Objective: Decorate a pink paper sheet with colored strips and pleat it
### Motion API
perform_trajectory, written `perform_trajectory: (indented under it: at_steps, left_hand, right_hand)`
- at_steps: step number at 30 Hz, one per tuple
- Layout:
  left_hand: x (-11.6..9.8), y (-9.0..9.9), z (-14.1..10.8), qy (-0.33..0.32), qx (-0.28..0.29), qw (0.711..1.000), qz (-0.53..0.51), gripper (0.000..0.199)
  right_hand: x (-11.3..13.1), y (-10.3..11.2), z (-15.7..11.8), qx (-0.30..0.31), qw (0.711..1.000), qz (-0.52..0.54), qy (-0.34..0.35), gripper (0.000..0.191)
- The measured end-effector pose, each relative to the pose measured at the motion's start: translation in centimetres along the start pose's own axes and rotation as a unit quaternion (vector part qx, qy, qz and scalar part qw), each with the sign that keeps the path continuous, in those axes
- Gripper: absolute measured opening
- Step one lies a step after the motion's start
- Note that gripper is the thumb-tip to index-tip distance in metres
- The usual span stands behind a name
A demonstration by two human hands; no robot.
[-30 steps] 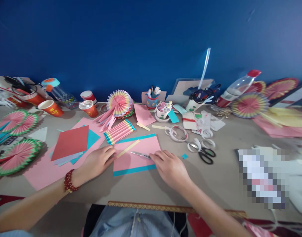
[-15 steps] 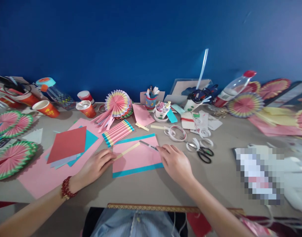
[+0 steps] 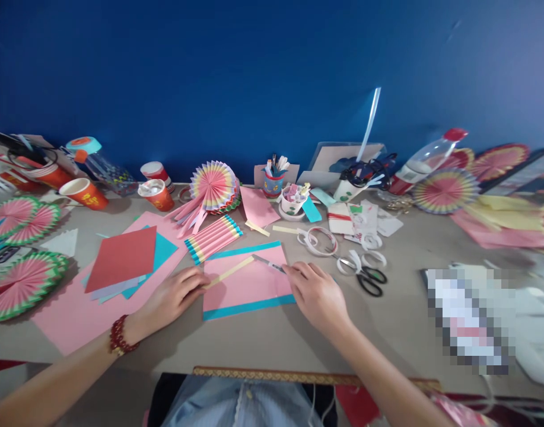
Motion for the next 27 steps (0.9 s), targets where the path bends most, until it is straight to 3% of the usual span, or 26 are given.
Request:
perform_trajectory:
  at_steps: [27]
  left_hand:
    - [0.52, -0.21, 0.03, 0.01, 0.023, 1.0, -0.01, 0.019]
  right_hand:
    - [-0.75, -0.62, -0.18, 0.022, 1.0, 0.017, 0.001, 0.036]
Point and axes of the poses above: each hand's wrist, its own z-axis towards the middle knuckle, its own y-axis out of the back of the hand, x = y × z, the point moved 6 cm from there along z, towards the middle knuckle, and after that the axes turned 15 degrees about x, right-handed, at the moved point
